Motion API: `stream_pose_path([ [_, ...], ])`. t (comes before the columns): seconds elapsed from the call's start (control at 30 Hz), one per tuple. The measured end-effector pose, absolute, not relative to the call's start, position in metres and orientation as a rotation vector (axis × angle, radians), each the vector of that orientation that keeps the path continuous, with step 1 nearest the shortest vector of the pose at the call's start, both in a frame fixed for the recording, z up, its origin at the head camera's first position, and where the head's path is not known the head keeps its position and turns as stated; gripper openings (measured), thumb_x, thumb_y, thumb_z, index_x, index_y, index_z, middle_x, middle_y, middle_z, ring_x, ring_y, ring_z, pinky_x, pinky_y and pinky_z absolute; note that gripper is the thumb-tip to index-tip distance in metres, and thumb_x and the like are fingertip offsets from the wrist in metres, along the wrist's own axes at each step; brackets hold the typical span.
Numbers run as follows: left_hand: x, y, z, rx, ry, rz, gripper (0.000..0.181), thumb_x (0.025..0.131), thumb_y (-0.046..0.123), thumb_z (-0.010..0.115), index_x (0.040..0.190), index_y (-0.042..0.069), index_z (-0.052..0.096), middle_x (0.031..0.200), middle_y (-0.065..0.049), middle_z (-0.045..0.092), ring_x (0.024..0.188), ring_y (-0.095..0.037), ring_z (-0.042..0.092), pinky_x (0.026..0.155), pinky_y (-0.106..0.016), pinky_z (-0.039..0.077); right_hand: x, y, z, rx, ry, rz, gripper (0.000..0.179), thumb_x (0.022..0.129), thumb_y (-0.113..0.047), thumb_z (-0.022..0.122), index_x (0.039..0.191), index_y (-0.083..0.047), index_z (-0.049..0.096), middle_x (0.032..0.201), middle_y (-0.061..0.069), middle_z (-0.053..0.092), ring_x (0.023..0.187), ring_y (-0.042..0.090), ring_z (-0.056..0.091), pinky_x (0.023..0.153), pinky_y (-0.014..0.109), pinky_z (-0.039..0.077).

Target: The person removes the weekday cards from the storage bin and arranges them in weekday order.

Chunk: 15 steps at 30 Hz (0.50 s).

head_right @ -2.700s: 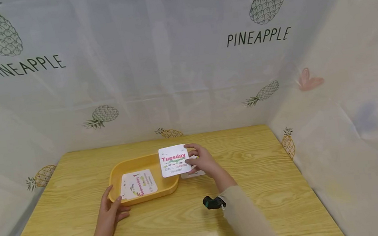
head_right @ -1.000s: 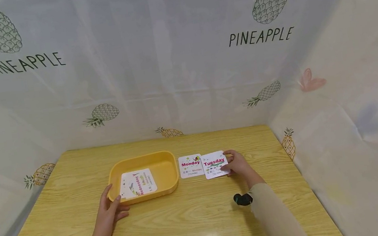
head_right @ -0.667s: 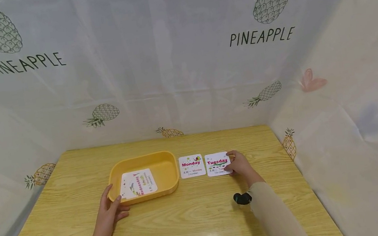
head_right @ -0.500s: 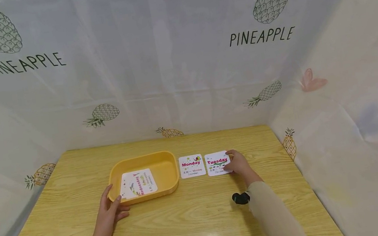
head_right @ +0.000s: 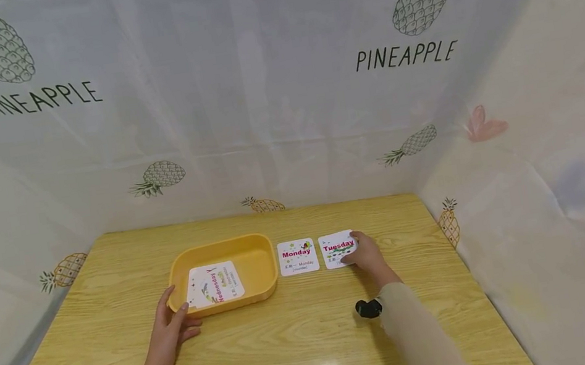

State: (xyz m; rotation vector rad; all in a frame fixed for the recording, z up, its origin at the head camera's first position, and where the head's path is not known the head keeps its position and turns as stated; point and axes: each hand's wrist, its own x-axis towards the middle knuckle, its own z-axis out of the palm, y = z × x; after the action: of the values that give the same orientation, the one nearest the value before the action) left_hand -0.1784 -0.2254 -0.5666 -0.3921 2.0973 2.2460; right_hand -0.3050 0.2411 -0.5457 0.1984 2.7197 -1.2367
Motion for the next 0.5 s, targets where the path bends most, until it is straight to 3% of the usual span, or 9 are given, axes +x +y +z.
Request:
stream_pose_path([
  [0.5, -0.1784, -0.2257, -0.5662, -0.384, 2.116, 2.238, 0.067, 0.101, 0.031, 0.055, 0.155, 0.035, 0.016, 0.141, -0.016, 0.033, 0.08, -0.019, 0.067, 0.067, -0.033, 0.06, -0.3043, 0.2398, -0.544, 0.19, 2.728, -1.201, 0.079, 0.081, -0.012, 0.08, 0.145, 0.004, 0.036, 0.141, 0.031, 0.04, 0.117, 0.039, 0.045, 0.106, 0.054, 0.034],
])
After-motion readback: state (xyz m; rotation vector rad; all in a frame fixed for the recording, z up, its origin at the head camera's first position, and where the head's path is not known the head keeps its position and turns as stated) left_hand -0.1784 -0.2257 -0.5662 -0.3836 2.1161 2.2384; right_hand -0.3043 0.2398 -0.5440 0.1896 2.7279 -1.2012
